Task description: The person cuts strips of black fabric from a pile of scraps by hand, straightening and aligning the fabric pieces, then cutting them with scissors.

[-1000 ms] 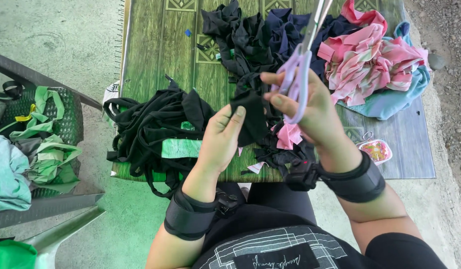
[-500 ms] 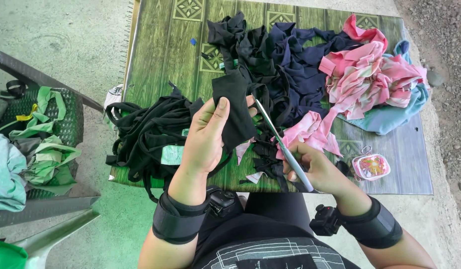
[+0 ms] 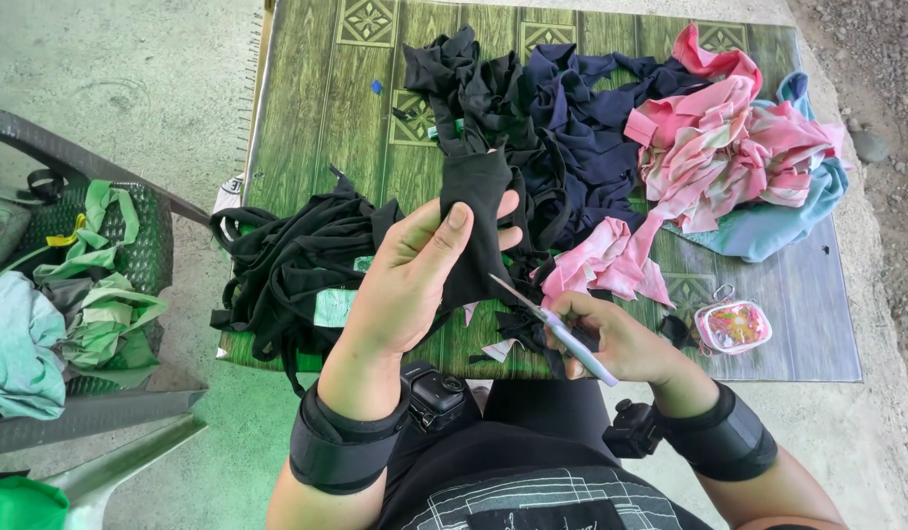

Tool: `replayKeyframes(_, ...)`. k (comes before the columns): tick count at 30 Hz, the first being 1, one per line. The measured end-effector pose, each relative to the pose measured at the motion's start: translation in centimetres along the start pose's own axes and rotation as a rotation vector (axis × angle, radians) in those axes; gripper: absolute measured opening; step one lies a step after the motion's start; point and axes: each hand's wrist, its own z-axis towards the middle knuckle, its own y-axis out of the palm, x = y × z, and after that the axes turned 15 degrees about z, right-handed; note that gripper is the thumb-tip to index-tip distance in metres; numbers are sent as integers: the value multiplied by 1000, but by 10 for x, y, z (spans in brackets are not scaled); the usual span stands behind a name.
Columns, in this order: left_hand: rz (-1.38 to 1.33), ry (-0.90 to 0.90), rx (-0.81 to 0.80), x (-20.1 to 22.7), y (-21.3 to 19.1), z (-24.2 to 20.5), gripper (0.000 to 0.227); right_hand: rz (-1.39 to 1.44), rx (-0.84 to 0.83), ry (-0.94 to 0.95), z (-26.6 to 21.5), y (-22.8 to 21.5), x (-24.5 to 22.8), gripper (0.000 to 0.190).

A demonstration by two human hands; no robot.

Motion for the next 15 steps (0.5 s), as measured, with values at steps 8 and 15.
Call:
replayKeyframes(8,-161,9,7,-6,5,-1,38,263,-10,-31,1,4,5,68)
replayKeyframes(15,-200,40,34,-4,11,1,42,289,38,-36,1,7,5,49)
